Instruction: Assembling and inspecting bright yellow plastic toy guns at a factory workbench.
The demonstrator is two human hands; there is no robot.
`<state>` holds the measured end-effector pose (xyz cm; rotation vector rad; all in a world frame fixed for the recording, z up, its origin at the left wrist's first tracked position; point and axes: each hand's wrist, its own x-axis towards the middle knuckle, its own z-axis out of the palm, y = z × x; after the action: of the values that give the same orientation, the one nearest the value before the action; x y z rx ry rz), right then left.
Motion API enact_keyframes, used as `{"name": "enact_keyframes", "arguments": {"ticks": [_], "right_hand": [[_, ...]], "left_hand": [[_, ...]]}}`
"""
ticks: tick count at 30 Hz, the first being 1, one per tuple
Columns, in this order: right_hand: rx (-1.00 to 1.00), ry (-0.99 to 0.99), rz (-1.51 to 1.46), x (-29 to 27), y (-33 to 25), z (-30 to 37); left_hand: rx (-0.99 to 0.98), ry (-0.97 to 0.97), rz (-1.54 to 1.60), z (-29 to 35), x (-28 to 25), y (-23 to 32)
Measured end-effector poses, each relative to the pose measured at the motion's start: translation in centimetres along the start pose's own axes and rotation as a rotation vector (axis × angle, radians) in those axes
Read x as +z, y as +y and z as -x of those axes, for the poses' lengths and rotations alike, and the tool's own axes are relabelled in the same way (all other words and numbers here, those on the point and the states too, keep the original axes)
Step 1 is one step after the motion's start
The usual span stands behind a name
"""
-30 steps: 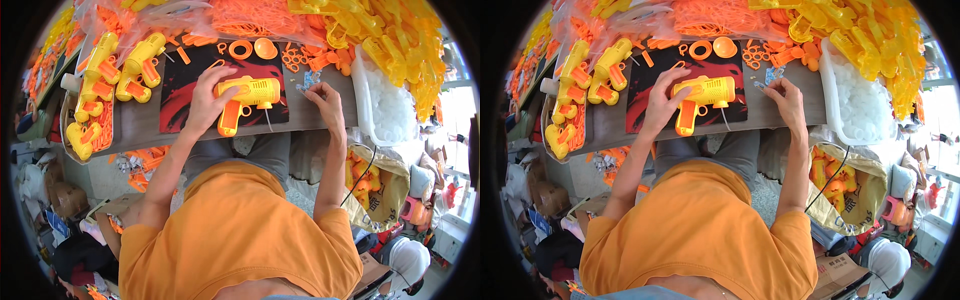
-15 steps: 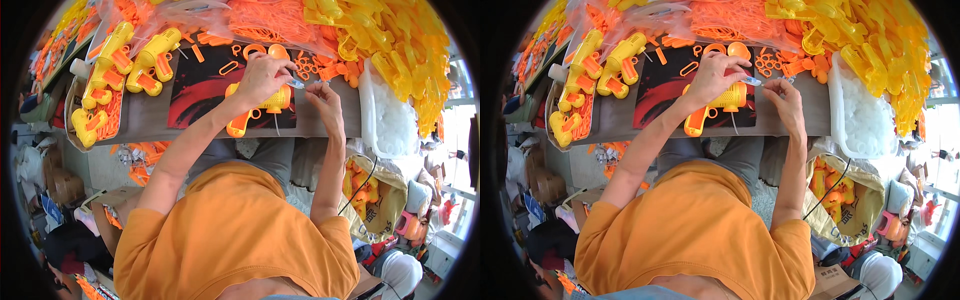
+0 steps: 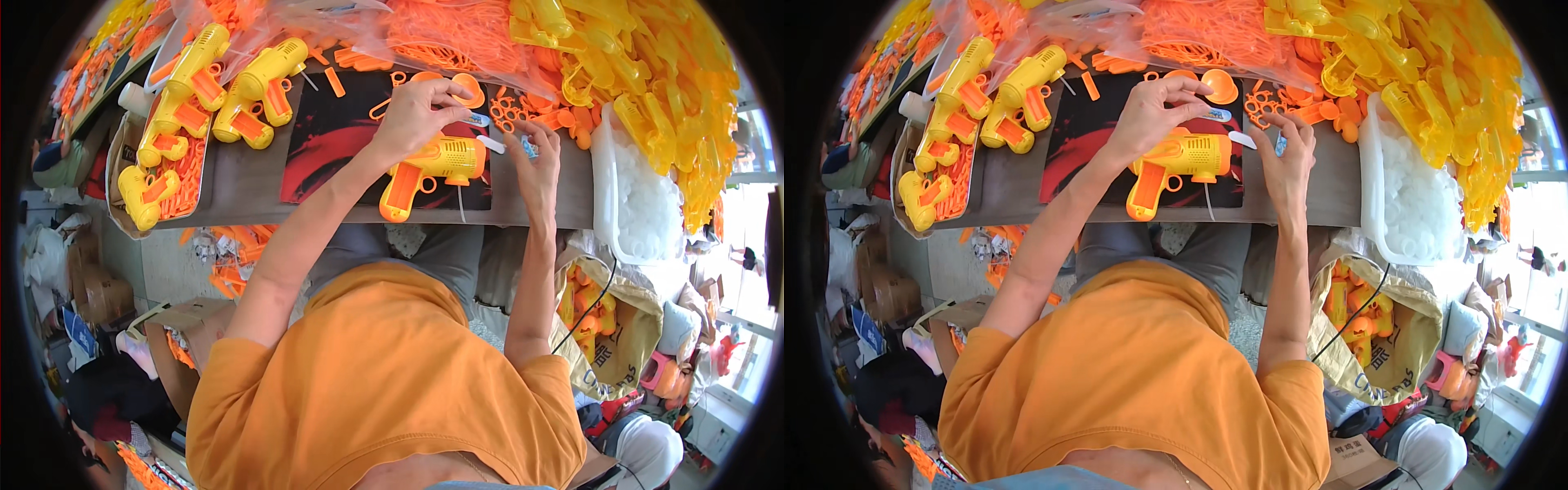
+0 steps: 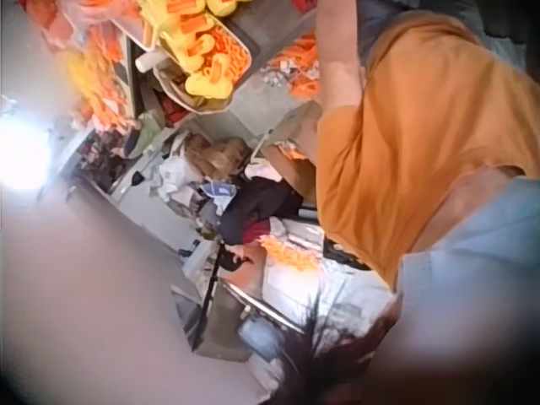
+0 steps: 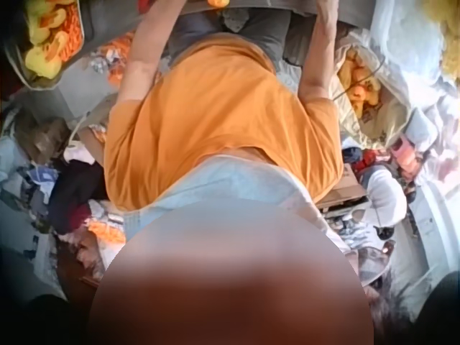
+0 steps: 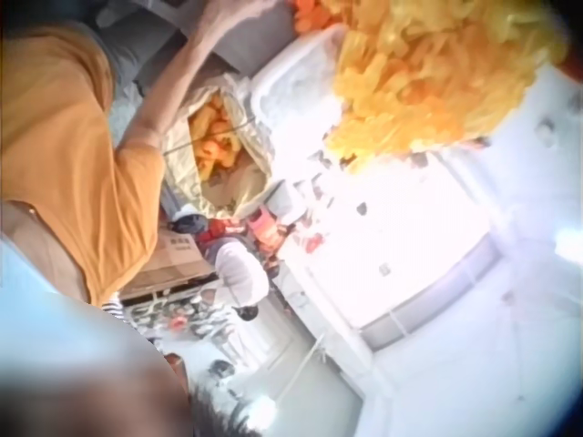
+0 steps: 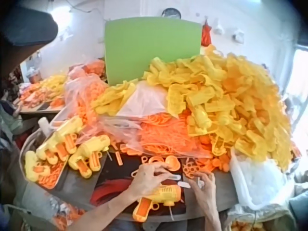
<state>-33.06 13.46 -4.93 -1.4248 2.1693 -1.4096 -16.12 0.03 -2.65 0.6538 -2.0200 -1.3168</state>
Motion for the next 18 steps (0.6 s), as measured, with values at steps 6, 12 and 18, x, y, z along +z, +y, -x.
{"name": "enact_keyframes", "arguments": {"ticks": [6, 12, 18], "right_hand": [[0.018, -0.124, -0.141, 0.7, -4.0, -0.6], [0.085, -0.231, -0.167, 0.7, -3.7, 0.4], [0.245, -0.341, -0.229, -0.6, -1.0, 0.6]], "left_hand": [[-0.084, -0.047, 0.167, 1.4, -1.2, 1.4], [0.144, 0.054, -0.268, 4.9, -3.6, -1.2], [0.224, 0.036, -0.48, 7.4, -4.0, -1.9]]}}
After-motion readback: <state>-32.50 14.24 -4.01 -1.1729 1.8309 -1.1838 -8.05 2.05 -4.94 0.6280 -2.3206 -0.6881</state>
